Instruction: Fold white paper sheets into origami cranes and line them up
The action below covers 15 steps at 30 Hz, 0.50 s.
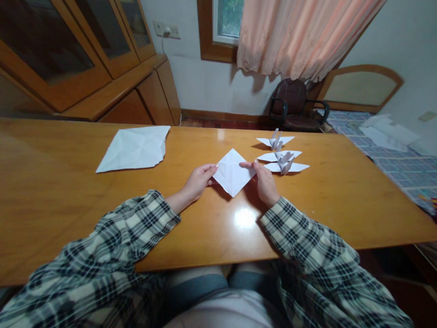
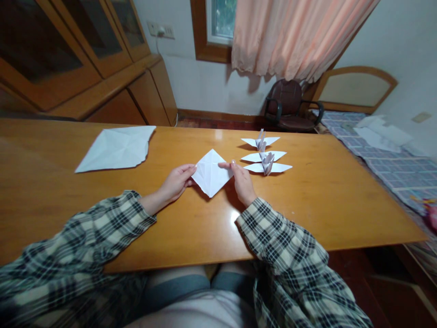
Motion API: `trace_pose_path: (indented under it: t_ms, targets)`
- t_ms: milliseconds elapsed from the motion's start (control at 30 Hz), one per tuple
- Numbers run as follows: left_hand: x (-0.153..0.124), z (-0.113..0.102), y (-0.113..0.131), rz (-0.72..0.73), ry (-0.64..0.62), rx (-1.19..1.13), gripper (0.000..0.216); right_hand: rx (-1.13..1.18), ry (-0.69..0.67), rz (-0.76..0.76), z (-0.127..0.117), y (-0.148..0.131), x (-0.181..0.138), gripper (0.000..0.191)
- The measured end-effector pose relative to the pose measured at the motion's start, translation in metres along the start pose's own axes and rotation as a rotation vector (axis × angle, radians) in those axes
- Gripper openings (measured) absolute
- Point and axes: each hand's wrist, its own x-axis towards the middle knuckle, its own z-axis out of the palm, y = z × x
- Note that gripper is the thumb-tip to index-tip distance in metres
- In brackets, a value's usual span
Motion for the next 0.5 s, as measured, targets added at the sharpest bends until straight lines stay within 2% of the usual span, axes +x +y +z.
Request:
trace_pose_path:
  t_ms: [333, 500]
  targets:
    - [0.0010, -0.0035, 0.0001, 0.086, 0.071, 0.054, 0.040, 0.068, -0.020, 0.062, 0.0008, 0.0004, -0.0006, 0.047]
    - [0.0025, -0.0084, -0.0003, 0.136, 0.097, 0.112, 0.039, 0.078, 0.015, 0.023, 0.0001, 0.0070, 0.0015, 0.049]
